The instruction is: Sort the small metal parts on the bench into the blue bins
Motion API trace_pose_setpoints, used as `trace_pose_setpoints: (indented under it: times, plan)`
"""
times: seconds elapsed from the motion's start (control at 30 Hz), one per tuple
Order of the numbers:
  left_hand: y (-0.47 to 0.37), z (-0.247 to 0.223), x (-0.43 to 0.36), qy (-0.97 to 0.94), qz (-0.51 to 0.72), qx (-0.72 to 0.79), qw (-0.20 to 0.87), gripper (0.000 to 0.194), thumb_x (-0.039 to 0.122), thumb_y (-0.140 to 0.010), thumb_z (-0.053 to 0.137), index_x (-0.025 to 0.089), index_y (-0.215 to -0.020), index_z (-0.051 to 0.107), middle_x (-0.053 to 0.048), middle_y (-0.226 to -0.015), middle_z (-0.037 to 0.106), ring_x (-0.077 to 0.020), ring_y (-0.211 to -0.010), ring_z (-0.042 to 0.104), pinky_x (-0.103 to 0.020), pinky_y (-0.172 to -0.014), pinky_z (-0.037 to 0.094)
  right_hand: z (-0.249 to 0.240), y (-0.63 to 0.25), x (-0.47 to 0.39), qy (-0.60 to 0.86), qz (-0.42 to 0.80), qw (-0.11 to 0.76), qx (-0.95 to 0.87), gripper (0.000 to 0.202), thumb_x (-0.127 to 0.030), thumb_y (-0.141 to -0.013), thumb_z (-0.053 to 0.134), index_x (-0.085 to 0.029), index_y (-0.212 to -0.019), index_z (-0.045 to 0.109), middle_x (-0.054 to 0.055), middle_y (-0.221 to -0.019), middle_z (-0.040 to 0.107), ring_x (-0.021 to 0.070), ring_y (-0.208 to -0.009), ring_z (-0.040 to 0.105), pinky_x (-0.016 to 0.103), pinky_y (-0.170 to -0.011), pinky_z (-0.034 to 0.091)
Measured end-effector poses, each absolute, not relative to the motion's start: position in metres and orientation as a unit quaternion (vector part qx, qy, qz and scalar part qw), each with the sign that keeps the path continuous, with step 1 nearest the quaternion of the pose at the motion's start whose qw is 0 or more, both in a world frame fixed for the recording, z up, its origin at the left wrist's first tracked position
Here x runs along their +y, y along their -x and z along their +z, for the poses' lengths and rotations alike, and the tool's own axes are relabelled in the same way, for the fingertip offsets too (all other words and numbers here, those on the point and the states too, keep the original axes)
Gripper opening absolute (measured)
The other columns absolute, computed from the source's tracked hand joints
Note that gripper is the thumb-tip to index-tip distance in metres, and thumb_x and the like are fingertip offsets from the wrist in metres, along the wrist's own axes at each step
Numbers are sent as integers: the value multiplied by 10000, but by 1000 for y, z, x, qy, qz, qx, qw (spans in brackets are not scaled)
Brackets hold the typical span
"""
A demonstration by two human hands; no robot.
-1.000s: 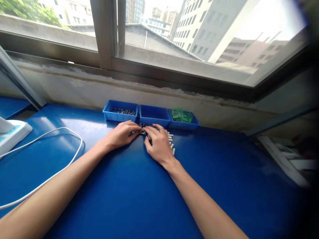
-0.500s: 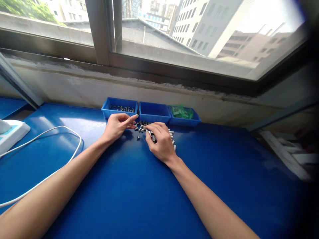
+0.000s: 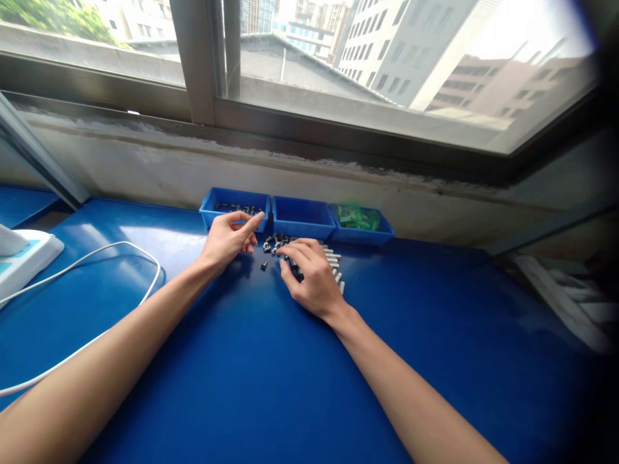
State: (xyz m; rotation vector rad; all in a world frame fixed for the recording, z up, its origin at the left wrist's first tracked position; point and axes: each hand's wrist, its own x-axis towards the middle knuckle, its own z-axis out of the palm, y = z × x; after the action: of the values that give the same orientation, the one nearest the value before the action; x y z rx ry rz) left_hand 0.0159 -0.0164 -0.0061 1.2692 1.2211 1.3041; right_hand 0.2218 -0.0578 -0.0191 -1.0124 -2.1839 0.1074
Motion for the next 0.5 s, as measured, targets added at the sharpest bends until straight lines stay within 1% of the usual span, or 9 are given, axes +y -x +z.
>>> trace_pose_setpoints:
  times: [0.1, 0.17, 0.23, 0.3, 0.33, 0.4, 0.5]
  plan:
    - [-12, -4, -13, -470, 582, 503, 433, 475, 559, -714, 829, 129, -841, 675, -30, -639, 690, -122, -524, 657, -197, -510, 512, -18, -222, -59, 370, 35, 338, -865, 255, -214, -961, 545, -183, -1153, 710, 86, -1162, 729, 257, -1174, 563, 440, -1067, 478]
    - [-9, -2, -10, -443, 612, 498, 425, 488, 527, -706, 842, 113, -920, 699, -61, -735, 733, -156, -653, 724, -231, -633, 583, -18, -222, -59, 355, 34, 320, -878, 262, -222, -967, 541, -181, -1163, 710, 87, -1180, 725, 255, -1181, 559, 439, -1070, 476]
    - [-7, -1, -9, -430, 637, 478, 426, 506, 489, -718, 841, 100, -1012, 706, -89, -837, 761, -187, -791, 759, -276, -771, 618, -18, -222, -59, 348, 34, 306, -885, 269, -232, -974, 534, -179, -1171, 710, 91, -1193, 722, 255, -1188, 555, 443, -1072, 473]
    - [-5, 0, -9, -444, 642, 464, 420, 547, 451, -727, 840, 103, -1124, 696, -97, -895, 770, -208, -859, 767, -309, -832, 625, -19, -221, -59, 351, 33, 295, -888, 278, -245, -979, 533, -182, -1183, 710, 93, -1207, 718, 258, -1203, 547, 448, -1074, 468]
    - [-5, 0, -10, -460, 635, 464, 412, 572, 438, -730, 838, 113, -1175, 685, -92, -900, 771, -212, -851, 768, -316, -819, 630, -20, -221, -58, 353, 33, 289, -889, 282, -252, -980, 534, -188, -1192, 708, 92, -1218, 713, 261, -1214, 541, 452, -1077, 466]
    - [-4, 0, -12, -503, 606, 475, 392, 569, 428, -752, 814, 132, -1219, 677, -78, -864, 767, -211, -776, 765, -312, -733, 637, -20, -220, -59, 353, 34, 274, -894, 291, -269, -983, 536, -207, -1213, 703, 85, -1243, 703, 264, -1231, 532, 459, -1078, 462]
    - [-4, 0, -15, -578, 563, 481, 343, 426, 429, -817, 740, 126, -1116, 720, -67, -783, 744, -186, -655, 730, -263, -607, 597, -19, -220, -60, 339, 29, 256, -905, 299, -286, -989, 531, -226, -1227, 701, 77, -1260, 695, 265, -1228, 534, 461, -1073, 461]
